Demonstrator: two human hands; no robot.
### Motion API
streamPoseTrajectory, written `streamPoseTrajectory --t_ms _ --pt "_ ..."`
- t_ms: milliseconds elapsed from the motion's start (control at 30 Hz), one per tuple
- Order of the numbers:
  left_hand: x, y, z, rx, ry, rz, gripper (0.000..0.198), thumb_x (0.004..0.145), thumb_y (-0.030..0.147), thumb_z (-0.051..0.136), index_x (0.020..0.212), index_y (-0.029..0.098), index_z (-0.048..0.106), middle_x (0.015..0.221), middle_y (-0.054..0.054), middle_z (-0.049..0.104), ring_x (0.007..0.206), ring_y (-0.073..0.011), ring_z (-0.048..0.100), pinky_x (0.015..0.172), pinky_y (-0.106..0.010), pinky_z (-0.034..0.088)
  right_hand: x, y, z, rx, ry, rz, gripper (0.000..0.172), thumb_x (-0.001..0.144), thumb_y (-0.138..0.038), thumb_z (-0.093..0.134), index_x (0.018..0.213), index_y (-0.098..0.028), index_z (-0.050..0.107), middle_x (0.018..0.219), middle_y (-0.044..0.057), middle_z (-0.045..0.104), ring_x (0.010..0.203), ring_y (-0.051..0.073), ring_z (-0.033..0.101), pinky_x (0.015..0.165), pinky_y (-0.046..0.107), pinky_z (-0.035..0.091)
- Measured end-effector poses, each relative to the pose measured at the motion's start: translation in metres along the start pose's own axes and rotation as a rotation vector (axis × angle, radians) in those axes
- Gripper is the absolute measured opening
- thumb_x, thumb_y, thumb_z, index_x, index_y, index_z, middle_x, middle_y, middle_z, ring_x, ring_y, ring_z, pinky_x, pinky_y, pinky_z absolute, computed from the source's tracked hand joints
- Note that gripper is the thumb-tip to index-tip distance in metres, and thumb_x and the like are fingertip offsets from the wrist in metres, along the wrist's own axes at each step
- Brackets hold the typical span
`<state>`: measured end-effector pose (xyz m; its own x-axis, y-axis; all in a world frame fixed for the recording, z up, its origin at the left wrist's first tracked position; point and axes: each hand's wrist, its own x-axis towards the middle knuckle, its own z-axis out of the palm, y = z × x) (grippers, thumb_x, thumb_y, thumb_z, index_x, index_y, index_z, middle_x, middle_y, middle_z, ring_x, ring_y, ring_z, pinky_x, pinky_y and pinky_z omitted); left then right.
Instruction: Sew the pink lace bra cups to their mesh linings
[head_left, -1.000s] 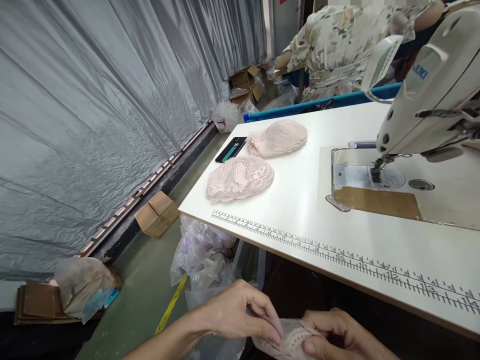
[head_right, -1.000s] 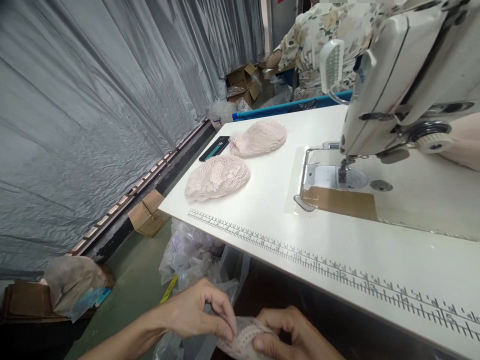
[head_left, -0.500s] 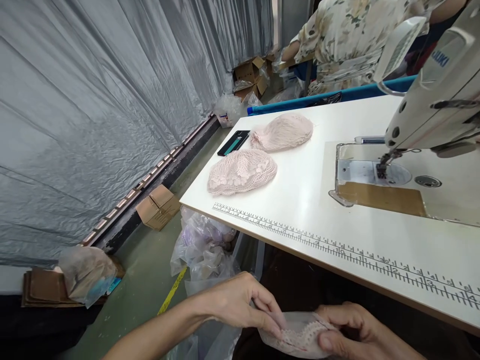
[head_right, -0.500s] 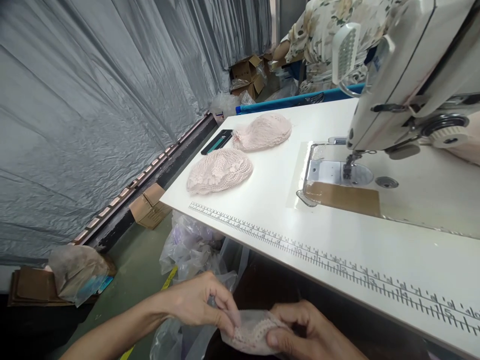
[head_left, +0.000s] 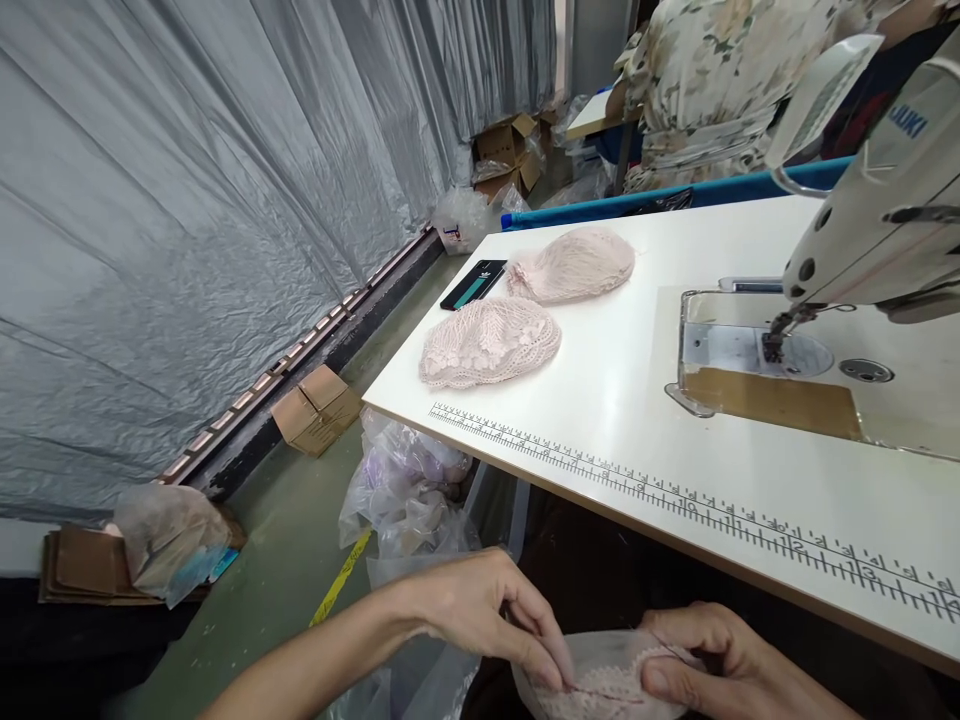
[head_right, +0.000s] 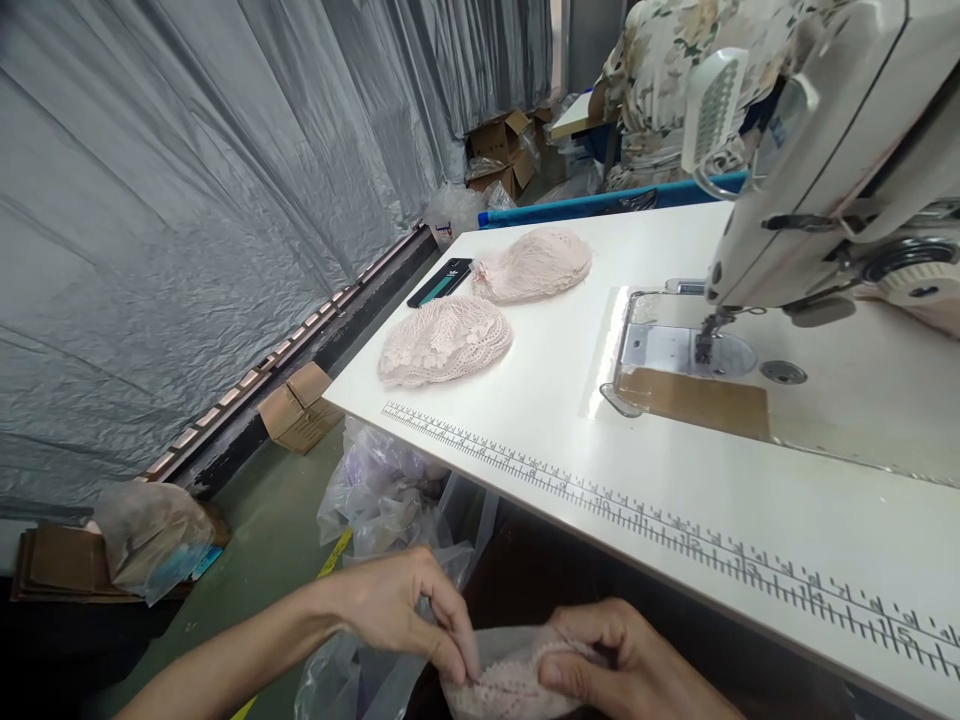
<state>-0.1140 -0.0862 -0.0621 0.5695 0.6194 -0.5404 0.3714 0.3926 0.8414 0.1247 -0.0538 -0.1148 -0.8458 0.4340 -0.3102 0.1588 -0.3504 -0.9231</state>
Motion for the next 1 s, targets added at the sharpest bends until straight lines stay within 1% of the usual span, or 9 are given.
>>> streamPoseTrajectory --t_ms 167,267,333,467,567,667,767,900,1000 --pt "0.001 0.005 0.001 -0.081 -0.025 -0.017 0.043 0.068 0.057 0.07 0.086 0.018 0.076 0.078 -0.002 0.071 0.075 -0.0161 0.066 0.076 -0.023 0.051 -0.002 0.0 0.0 0.024 0.003 0.001 0.048 0.072 -0.062 0.063 0.059 -0.017 0.057 0.057 -0.003 0.037 0.057 0.011 0.033 0.052 0.024 0.025" --pt "0.006 0.004 0.005 -0.056 0.012 -0.061 0.05 0.058 0.054 0.078 0.092 0.018 0.075 0.077 -0.001 0.071 0.075 -0.016 0.066 0.077 -0.022 0.05 0.0 0.002 0.002 0.091 -0.004 0.011 0.047 0.071 -0.061 0.066 0.061 -0.016 0.058 0.056 -0.004 0.037 0.054 0.01 0.029 0.048 0.023 0.02" --pt "0.01 0.003 0.008 -0.052 0.05 -0.094 0.051 0.055 0.053 0.08 0.092 0.018 0.075 0.074 -0.001 0.071 0.072 -0.0155 0.067 0.076 -0.022 0.05 0.0 0.003 0.001 0.113 -0.004 0.016 0.046 0.072 -0.061 0.066 0.063 -0.016 0.06 0.057 -0.004 0.039 0.054 0.009 0.03 0.049 0.022 0.02" --pt "0.017 0.003 0.008 -0.096 0.038 -0.089 0.04 0.062 0.051 0.077 0.085 0.018 0.076 0.069 -0.001 0.07 0.068 -0.0126 0.066 0.071 -0.019 0.05 -0.001 0.008 -0.003 0.102 0.009 0.007 0.047 0.074 -0.061 0.065 0.066 -0.014 0.061 0.061 -0.004 0.037 0.058 0.011 0.032 0.053 0.023 0.023" --pt "0.021 0.002 0.005 -0.137 0.004 -0.076 0.037 0.063 0.049 0.077 0.084 0.018 0.076 0.068 0.0 0.07 0.066 -0.0102 0.064 0.069 -0.017 0.05 -0.002 0.012 -0.008 0.095 -0.021 0.007 0.047 0.077 -0.061 0.061 0.071 -0.014 0.06 0.064 -0.003 0.037 0.061 0.012 0.033 0.056 0.024 0.025" --pt "0.023 -0.001 0.003 -0.131 -0.01 -0.087 0.04 0.062 0.051 0.077 0.084 0.018 0.076 0.068 0.0 0.07 0.064 -0.0093 0.063 0.068 -0.017 0.051 -0.002 0.014 -0.01 0.053 -0.04 -0.019 0.048 0.08 -0.061 0.056 0.07 -0.014 0.058 0.063 -0.003 0.035 0.06 0.011 0.031 0.054 0.024 0.023" --pt "0.025 -0.004 0.001 -0.094 -0.013 -0.094 0.043 0.061 0.054 0.076 0.085 0.018 0.076 0.069 0.0 0.07 0.065 -0.0101 0.064 0.068 -0.018 0.051 -0.001 0.014 -0.01 0.031 -0.044 -0.043 0.047 0.079 -0.061 0.058 0.066 -0.015 0.054 0.061 -0.004 0.033 0.058 0.01 0.029 0.052 0.024 0.021" --pt "0.023 -0.003 -0.002 -0.025 -0.022 -0.084 0.048 0.063 0.056 0.074 0.091 0.016 0.075 0.072 -0.003 0.071 0.067 -0.0118 0.065 0.068 -0.019 0.052 0.002 0.011 -0.008 0.008 -0.003 -0.063 0.047 0.076 -0.057 0.064 0.06 -0.017 0.047 0.058 -0.006 0.031 0.055 0.009 0.025 0.049 0.024 0.017" --pt "0.022 0.001 -0.004 -0.017 -0.034 -0.082 0.051 0.063 0.055 0.074 0.094 0.015 0.074 0.073 -0.004 0.072 0.068 -0.012 0.065 0.068 -0.018 0.052 0.002 0.009 -0.007 -0.004 0.029 -0.075 0.047 0.076 -0.058 0.063 0.059 -0.017 0.047 0.059 -0.006 0.031 0.056 0.009 0.026 0.05 0.024 0.017"
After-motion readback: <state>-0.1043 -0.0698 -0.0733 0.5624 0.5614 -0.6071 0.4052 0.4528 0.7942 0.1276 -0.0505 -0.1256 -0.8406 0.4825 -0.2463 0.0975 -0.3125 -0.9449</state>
